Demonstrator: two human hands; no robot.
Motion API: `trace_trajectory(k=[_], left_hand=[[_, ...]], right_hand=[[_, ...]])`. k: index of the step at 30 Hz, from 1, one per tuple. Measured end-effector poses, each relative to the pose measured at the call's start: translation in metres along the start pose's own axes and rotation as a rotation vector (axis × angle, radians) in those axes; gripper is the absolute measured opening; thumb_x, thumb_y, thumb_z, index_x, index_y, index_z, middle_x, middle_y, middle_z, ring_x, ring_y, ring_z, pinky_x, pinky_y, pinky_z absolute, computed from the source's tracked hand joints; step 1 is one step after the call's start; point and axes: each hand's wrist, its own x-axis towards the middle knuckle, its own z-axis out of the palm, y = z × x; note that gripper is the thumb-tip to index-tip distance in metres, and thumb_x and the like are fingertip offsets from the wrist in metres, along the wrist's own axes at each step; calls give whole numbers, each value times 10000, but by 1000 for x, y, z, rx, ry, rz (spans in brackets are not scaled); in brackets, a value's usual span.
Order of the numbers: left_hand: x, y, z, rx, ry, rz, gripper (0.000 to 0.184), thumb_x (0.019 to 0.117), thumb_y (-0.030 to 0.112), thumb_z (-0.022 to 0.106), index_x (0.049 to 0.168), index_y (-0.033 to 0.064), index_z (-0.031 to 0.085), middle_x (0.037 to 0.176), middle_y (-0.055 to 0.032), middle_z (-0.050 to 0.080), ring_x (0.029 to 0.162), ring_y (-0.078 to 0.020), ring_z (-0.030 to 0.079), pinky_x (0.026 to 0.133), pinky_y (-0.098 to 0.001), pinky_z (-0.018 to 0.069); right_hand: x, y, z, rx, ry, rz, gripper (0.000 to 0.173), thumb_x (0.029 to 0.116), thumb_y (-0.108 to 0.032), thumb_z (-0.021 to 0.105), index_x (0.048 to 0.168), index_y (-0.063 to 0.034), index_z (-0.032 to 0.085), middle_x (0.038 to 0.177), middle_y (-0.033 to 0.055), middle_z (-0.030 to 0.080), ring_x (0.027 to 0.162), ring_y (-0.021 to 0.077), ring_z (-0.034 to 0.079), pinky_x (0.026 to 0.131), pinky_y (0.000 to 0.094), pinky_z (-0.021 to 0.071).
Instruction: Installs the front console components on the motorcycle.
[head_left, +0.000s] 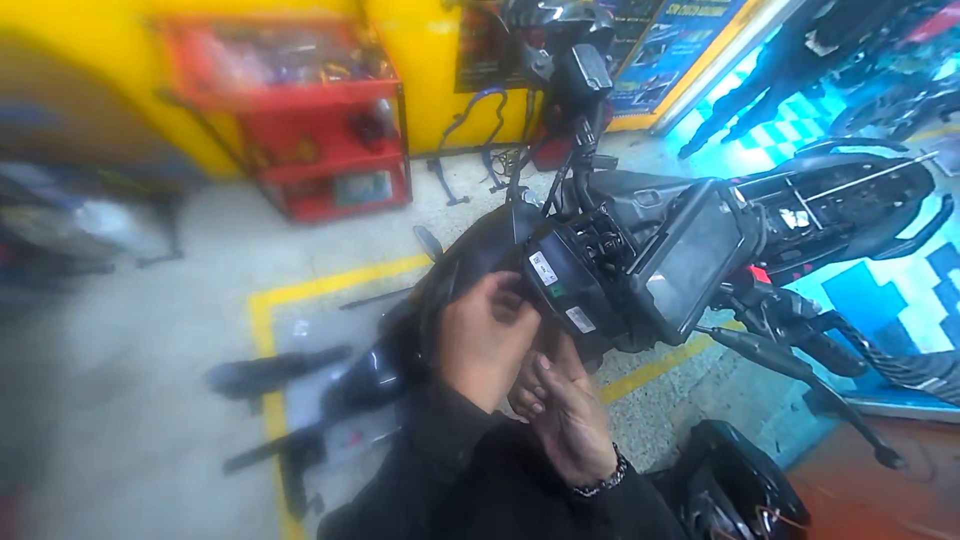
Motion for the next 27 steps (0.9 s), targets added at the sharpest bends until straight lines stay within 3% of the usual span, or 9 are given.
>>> trace_trajectory(k=[3,7,10,13,19,21,23,27], left_hand=[[0,-3,-6,-9,-51,4,162,920,151,724,1070,103,762,970,-28,751,723,-117,725,657,-344,647],[2,2,-5,40,-65,-23,137,919,193,736,1034,133,784,934,-7,759,728,-94,719,680,-329,636],[5,5,-4,118,-70,-29,121,918,223,746,1004,151,793,910,10,771,765,-86,727,733,-355,629],[5,9,-3,169,-69,-54,100,910,237,750,969,175,801,854,35,770,725,-73,718,700,-362,619],[3,11,9,78,-56,-123,101,925,163,722,988,131,794,818,4,769,669,-91,729,668,-353,648],[2,12,12,41,-44,-149,102,929,145,708,990,116,785,814,-3,764,649,-105,725,644,-360,648],[4,14,13,7,-38,-194,89,939,137,716,996,103,775,812,-15,762,617,-120,720,612,-359,650],[4,17,13,-120,-61,-264,87,947,103,716,1004,58,764,806,-50,754,570,-138,701,554,-329,635]], right_hand=[[4,2,3,-39,28,-27,439,1025,-209,571,1447,-261,463,693,-22,500,569,50,486,539,207,432],[2,0,4,-53,20,-53,389,1033,-238,570,1416,-246,502,708,-18,492,564,50,473,527,201,420],[2,1,6,-22,16,-46,410,1028,-229,578,1424,-256,473,705,-18,487,556,49,473,513,200,419],[3,3,5,27,-7,-29,448,1030,-236,585,1451,-281,439,718,-11,497,563,52,478,519,201,419],[0,2,7,-1,13,-63,428,1040,-230,560,1454,-255,455,767,9,529,555,44,466,501,190,410],[-6,0,8,32,13,-66,420,1034,-230,571,1441,-239,465,728,-5,488,551,46,452,507,194,399],[-11,-3,5,102,-11,-50,392,1029,-221,577,1411,-219,493,704,-25,463,562,48,465,530,203,419],[-10,-9,3,340,-115,-1,193,1057,-241,527,1236,-181,566,713,-29,501,586,64,511,564,220,454]])
